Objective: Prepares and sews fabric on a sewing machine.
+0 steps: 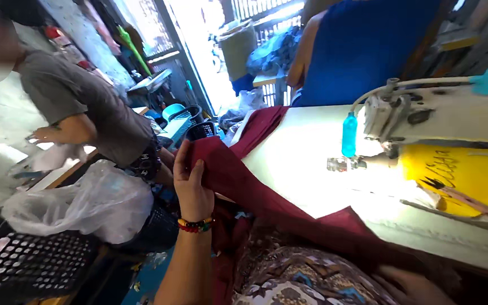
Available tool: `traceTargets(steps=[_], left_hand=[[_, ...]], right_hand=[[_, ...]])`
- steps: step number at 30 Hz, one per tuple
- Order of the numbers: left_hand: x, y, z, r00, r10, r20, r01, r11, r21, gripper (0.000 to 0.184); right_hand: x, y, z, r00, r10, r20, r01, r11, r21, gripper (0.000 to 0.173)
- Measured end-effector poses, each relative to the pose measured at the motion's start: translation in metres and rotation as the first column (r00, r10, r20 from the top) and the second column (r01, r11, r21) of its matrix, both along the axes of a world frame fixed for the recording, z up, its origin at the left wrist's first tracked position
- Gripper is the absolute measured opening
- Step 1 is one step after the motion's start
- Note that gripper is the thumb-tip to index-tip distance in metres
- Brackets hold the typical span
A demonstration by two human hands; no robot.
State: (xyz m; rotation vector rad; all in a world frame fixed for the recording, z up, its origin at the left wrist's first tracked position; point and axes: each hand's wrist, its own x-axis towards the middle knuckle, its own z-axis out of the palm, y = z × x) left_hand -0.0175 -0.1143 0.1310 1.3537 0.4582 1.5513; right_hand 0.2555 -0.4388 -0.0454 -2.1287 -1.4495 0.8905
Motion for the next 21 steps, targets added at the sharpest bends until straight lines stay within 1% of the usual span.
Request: traceTargets(steps=[1,2,3,4,5,7,8,9,11,12,13,14,15,16,17,18,19,20,21], left_hand=[[0.008,-0.011,-0.002,0.997,-0.058,-0.043,0.058,0.998,0.007,0.055],[0.016,-0.023,-0.005,0.990,-0.115,-0.083,0.116,0.993,0.013,0.057],[0.024,-0.035,-0.009,0.977,-0.164,-0.139,0.169,0.985,0.023,0.059],[0.031,-0.047,-0.016,0.958,-0.201,-0.206,0.216,0.975,0.052,0.060],[0.037,-0.057,-0.025,0.932,-0.225,-0.284,0.263,0.960,0.101,0.061],[0.046,-0.074,-0.045,0.871,-0.227,-0.436,0.341,0.917,0.205,0.059],[0.050,-0.081,-0.054,0.833,-0.225,-0.505,0.379,0.897,0.226,0.059],[0.052,-0.087,-0.063,0.785,-0.261,-0.562,0.436,0.877,0.201,0.059],[0.055,-0.091,-0.078,0.647,-0.419,-0.637,0.578,0.815,0.051,0.061],[0.056,-0.092,-0.086,0.572,-0.506,-0.646,0.644,0.764,-0.028,0.062],[0.057,-0.092,-0.094,0.494,-0.591,-0.637,0.707,0.700,-0.100,0.062],[0.058,-0.094,-0.100,0.409,-0.677,-0.612,0.772,0.615,-0.164,0.061],[0.060,-0.097,-0.105,0.318,-0.752,-0.577,0.834,0.512,-0.208,0.058],[0.065,-0.099,-0.108,0.226,-0.805,-0.548,0.888,0.402,-0.224,0.055],[0.071,-0.100,-0.108,0.154,-0.827,-0.541,0.927,0.310,-0.211,0.052],[0.076,-0.101,-0.107,0.099,-0.829,-0.550,0.953,0.238,-0.186,0.049],[0.081,-0.103,-0.104,0.056,-0.824,-0.564,0.970,0.178,-0.164,0.048],[0.085,-0.104,-0.102,0.012,-0.819,-0.574,0.981,0.122,-0.152,0.046],[0.088,-0.106,-0.101,-0.027,-0.812,-0.583,0.987,0.072,-0.146,0.045]], right_hand=[[-0.004,0.017,-0.012,0.999,-0.032,0.014,0.032,0.999,0.001,0.030],[-0.006,0.035,-0.020,0.997,-0.077,0.030,0.078,0.996,-0.036,0.032],[-0.007,0.052,-0.031,0.992,-0.118,0.055,0.121,0.991,-0.064,0.035],[-0.008,0.069,-0.039,0.986,-0.147,0.075,0.156,0.980,-0.125,0.040],[-0.009,0.081,-0.047,0.984,-0.152,0.090,0.164,0.976,-0.140,0.044],[-0.010,0.098,-0.061,0.994,-0.090,0.062,0.098,0.985,-0.145,0.048],[-0.009,0.103,-0.067,0.999,-0.031,0.037,0.037,0.985,-0.168,0.049],[-0.009,0.106,-0.067,0.999,0.021,0.031,-0.014,0.977,-0.214,0.049],[-0.009,0.100,-0.051,0.996,0.089,0.013,-0.081,0.954,-0.289,0.043],[-0.007,0.093,-0.032,0.994,0.106,-0.038,-0.112,0.947,-0.299,0.042],[-0.005,0.086,-0.006,0.986,0.088,-0.139,-0.124,0.954,-0.274,0.040],[-0.003,0.079,0.012,0.959,0.068,-0.275,-0.119,0.978,-0.174,0.039],[-0.002,0.070,0.023,0.901,0.049,-0.430,-0.081,0.995,-0.055,0.036],[-0.003,0.061,0.026,0.808,0.043,-0.587,-0.013,0.998,0.056,0.035],[-0.007,0.054,0.026,0.668,0.057,-0.742,0.083,0.985,0.151,0.034],[-0.013,0.050,0.025,0.477,0.104,-0.873,0.181,0.960,0.214,0.037],[-0.019,0.050,0.024,0.288,0.164,-0.944,0.264,0.934,0.243,0.047],[-0.022,0.053,0.019,0.141,0.241,-0.960,0.308,0.911,0.274,0.064],[-0.021,0.057,0.016,0.091,0.315,-0.945,0.289,0.899,0.328,0.082]])
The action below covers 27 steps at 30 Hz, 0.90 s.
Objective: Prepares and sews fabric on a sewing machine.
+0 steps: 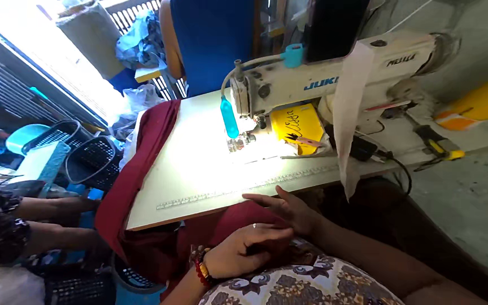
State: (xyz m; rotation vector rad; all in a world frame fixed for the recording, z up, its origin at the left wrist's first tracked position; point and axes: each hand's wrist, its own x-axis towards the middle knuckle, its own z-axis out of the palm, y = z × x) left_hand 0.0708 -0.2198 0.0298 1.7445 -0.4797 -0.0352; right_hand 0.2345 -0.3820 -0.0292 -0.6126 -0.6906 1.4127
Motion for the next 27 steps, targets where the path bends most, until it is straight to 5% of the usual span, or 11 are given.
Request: traceTargets(steps=[3,6,9,12,14,15,17,20,22,25,27], left_hand=[[0.001,0.001,-0.001,0.998,-0.059,-0.003,0.059,0.998,0.037,0.043],[-0.004,0.004,-0.004,0.999,-0.045,0.005,0.045,0.998,0.046,0.043],[-0.008,0.003,-0.002,0.999,-0.027,0.024,0.025,0.998,0.065,0.043],[-0.013,0.002,-0.002,0.998,0.038,0.047,-0.039,0.999,0.023,0.040],[-0.015,0.003,-0.001,0.983,0.161,0.090,-0.164,0.986,0.030,0.041],[-0.015,0.005,-0.001,0.970,0.212,0.120,-0.218,0.975,0.041,0.042],[-0.014,0.006,-0.004,0.966,0.219,0.141,-0.231,0.970,0.076,0.039],[-0.010,0.000,-0.019,0.985,0.150,0.088,-0.166,0.961,0.219,0.034],[-0.007,0.000,-0.021,0.989,0.146,0.037,-0.150,0.958,0.244,0.039],[-0.008,-0.002,-0.016,0.989,0.133,0.064,-0.145,0.958,0.248,0.040],[-0.008,-0.003,-0.017,0.990,0.114,0.086,-0.131,0.963,0.236,0.040]], right_hand=[[0.002,0.005,0.012,0.988,0.009,0.154,-0.003,0.999,-0.038,0.091],[0.004,0.011,0.023,0.876,0.069,0.477,0.002,0.989,-0.147,0.048],[-0.001,0.021,0.026,0.764,0.002,0.645,0.074,0.993,-0.091,0.027],[0.005,0.023,0.047,0.414,-0.406,0.815,0.389,0.888,0.245,0.026],[0.017,0.017,0.068,0.090,-0.653,0.752,0.571,0.653,0.498,0.022],[0.023,0.013,0.082,0.031,-0.727,0.686,0.611,0.556,0.563,0.020],[0.028,0.003,0.111,0.207,-0.804,0.558,0.684,0.527,0.505,0.027],[0.026,-0.002,0.127,0.672,-0.658,0.340,0.589,0.753,0.292,0.036],[0.014,0.001,0.102,0.682,-0.553,0.478,0.531,0.824,0.197,0.028],[-0.013,0.006,0.051,0.513,-0.341,0.788,0.499,0.865,0.050,0.033],[-0.020,0.004,0.034,0.654,-0.237,0.718,0.433,0.896,-0.098,0.025]])
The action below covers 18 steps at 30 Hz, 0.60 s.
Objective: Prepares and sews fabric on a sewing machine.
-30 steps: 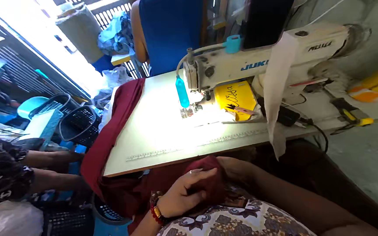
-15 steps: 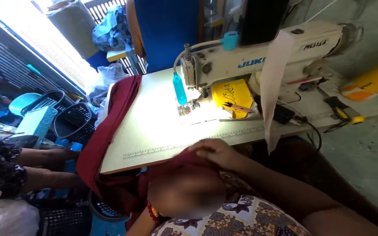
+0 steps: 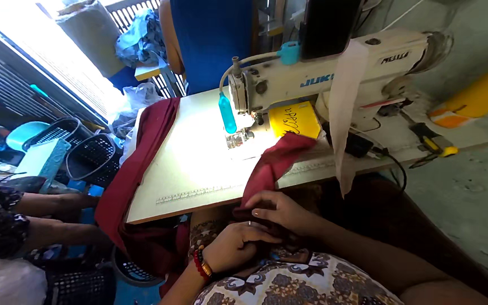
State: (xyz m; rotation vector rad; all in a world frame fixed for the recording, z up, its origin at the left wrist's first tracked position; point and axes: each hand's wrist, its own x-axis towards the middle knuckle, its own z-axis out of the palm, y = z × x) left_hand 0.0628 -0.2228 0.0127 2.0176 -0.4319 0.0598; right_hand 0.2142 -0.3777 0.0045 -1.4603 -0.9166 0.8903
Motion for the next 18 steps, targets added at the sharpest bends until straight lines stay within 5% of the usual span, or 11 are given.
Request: traceTargets(steps=[3,6,9,13,15,18], left_hand=[[0.000,0.002,-0.002,0.999,0.013,-0.034,-0.014,0.999,-0.036,0.036],[-0.004,0.022,0.008,0.975,0.117,-0.189,-0.119,0.993,0.003,0.023],[-0.008,0.046,0.013,0.893,0.378,-0.244,-0.371,0.926,0.074,0.025],[0.016,0.039,0.021,0.757,0.590,-0.281,-0.634,0.766,-0.102,0.024],[0.039,0.034,0.020,0.730,0.638,-0.246,-0.656,0.755,0.014,0.027],[0.078,0.024,0.009,0.710,0.667,-0.227,-0.561,0.730,0.390,0.042]], right_hand=[[0.002,0.001,-0.004,0.969,-0.088,-0.229,0.125,0.981,0.148,0.010],[0.011,0.005,0.000,0.966,-0.166,-0.199,0.229,0.908,0.351,0.004],[0.009,0.001,0.005,0.997,-0.072,-0.021,0.075,0.926,0.370,0.015],[-0.003,0.004,-0.010,0.951,-0.064,0.304,0.000,0.978,0.206,0.033],[0.000,0.007,-0.011,0.915,0.082,0.396,-0.078,0.997,-0.027,0.029],[-0.001,0.012,-0.011,0.874,0.314,0.372,-0.209,0.932,-0.295,0.023]])
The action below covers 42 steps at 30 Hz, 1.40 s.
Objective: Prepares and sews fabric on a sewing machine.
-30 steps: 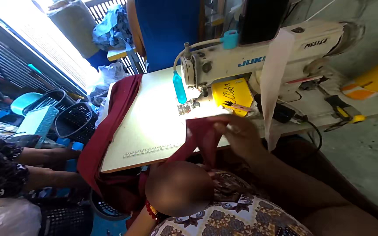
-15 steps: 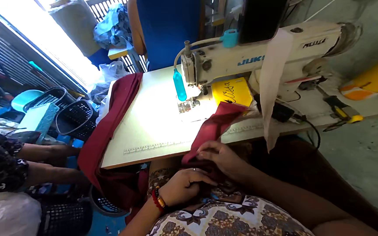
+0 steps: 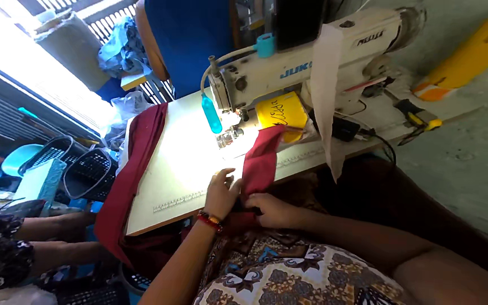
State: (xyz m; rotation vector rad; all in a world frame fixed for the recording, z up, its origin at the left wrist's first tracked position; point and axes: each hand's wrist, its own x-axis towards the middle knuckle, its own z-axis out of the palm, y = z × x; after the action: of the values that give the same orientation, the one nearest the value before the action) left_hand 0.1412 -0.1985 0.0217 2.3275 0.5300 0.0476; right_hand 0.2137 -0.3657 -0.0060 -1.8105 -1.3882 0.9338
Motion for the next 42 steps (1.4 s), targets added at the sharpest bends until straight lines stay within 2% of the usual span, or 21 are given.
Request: traceTargets(steps=[2,3,5,8,11,15,17,18,20,22,23,25,27,30,34,36,38,40,42], left_hand=[[0.016,-0.006,-0.016,0.987,-0.144,-0.076,0.159,0.957,0.245,0.050],[0.019,-0.008,-0.023,0.973,-0.210,-0.091,0.229,0.916,0.329,0.048],[0.015,-0.008,-0.037,0.956,-0.289,-0.046,0.282,0.868,0.410,0.043],[-0.001,-0.010,-0.048,0.955,-0.287,0.080,0.219,0.857,0.466,0.041],[-0.014,-0.015,-0.049,0.961,-0.259,0.095,0.181,0.851,0.494,0.040],[-0.022,-0.013,-0.047,0.960,-0.272,0.073,0.201,0.843,0.499,0.039],[-0.026,-0.009,-0.048,0.945,-0.316,0.089,0.234,0.839,0.492,0.037],[-0.026,-0.006,-0.049,0.934,-0.337,0.116,0.245,0.844,0.478,0.036],[-0.022,0.003,-0.039,0.933,-0.312,0.181,0.235,0.907,0.350,0.035],[-0.007,0.012,-0.011,0.973,-0.099,0.210,0.093,0.995,0.040,0.033],[0.005,0.016,0.005,0.975,0.050,0.216,-0.018,0.989,-0.147,0.032],[0.031,0.026,0.035,0.938,0.282,0.203,-0.178,0.891,-0.417,0.032],[0.054,0.035,0.060,0.909,0.360,0.208,-0.216,0.836,-0.505,0.043],[0.085,0.046,0.081,0.867,0.449,0.214,-0.266,0.782,-0.563,0.046],[0.099,0.056,0.095,0.832,0.515,0.204,-0.328,0.754,-0.569,0.034],[0.098,0.064,0.114,0.830,0.515,0.215,-0.289,0.726,-0.624,0.037],[0.101,0.070,0.134,0.812,0.528,0.249,-0.243,0.693,-0.679,0.030],[0.106,0.078,0.143,0.793,0.546,0.271,-0.155,0.610,-0.777,0.024],[0.104,0.077,0.144,0.795,0.549,0.257,-0.129,0.567,-0.813,0.021]], right_hand=[[0.000,-0.004,0.002,0.999,0.045,0.027,-0.044,0.999,-0.019,0.029],[0.001,-0.008,0.007,0.997,0.041,0.058,-0.042,0.999,0.001,0.027],[0.007,-0.022,0.019,0.988,-0.076,0.138,0.062,0.993,0.102,0.024],[0.031,-0.031,0.031,0.892,-0.375,0.251,0.351,0.926,0.135,0.033],[0.061,-0.022,0.017,0.750,-0.573,0.330,0.569,0.813,0.119,0.040],[0.072,0.004,0.006,0.643,-0.664,0.382,0.703,0.709,0.050,0.058],[0.072,0.016,0.002,0.619,-0.667,0.415,0.716,0.696,0.051,0.053],[0.073,0.020,0.001,0.628,-0.653,0.423,0.704,0.709,0.048,0.045],[0.076,0.023,-0.002,0.673,-0.602,0.430,0.646,0.761,0.055,0.027],[0.076,0.021,-0.006,0.699,-0.567,0.435,0.584,0.805,0.110,0.022],[0.076,0.019,-0.008,0.705,-0.556,0.440,0.562,0.817,0.131,0.022],[0.075,0.018,-0.010,0.707,-0.540,0.456,0.539,0.829,0.146,0.024],[0.075,0.017,-0.011,0.709,-0.527,0.469,0.530,0.836,0.139,0.026],[0.077,0.016,-0.013,0.716,-0.512,0.475,0.509,0.848,0.146,0.028],[0.076,0.017,-0.014,0.701,-0.530,0.477,0.514,0.839,0.178,0.028],[0.075,0.018,-0.014,0.698,-0.536,0.475,0.520,0.835,0.178,0.029],[0.074,0.018,-0.015,0.686,-0.545,0.482,0.514,0.832,0.209,0.026],[0.073,0.017,-0.015,0.675,-0.557,0.483,0.507,0.827,0.244,0.024],[0.071,0.016,-0.020,0.655,-0.592,0.469,0.499,0.805,0.320,0.024]])
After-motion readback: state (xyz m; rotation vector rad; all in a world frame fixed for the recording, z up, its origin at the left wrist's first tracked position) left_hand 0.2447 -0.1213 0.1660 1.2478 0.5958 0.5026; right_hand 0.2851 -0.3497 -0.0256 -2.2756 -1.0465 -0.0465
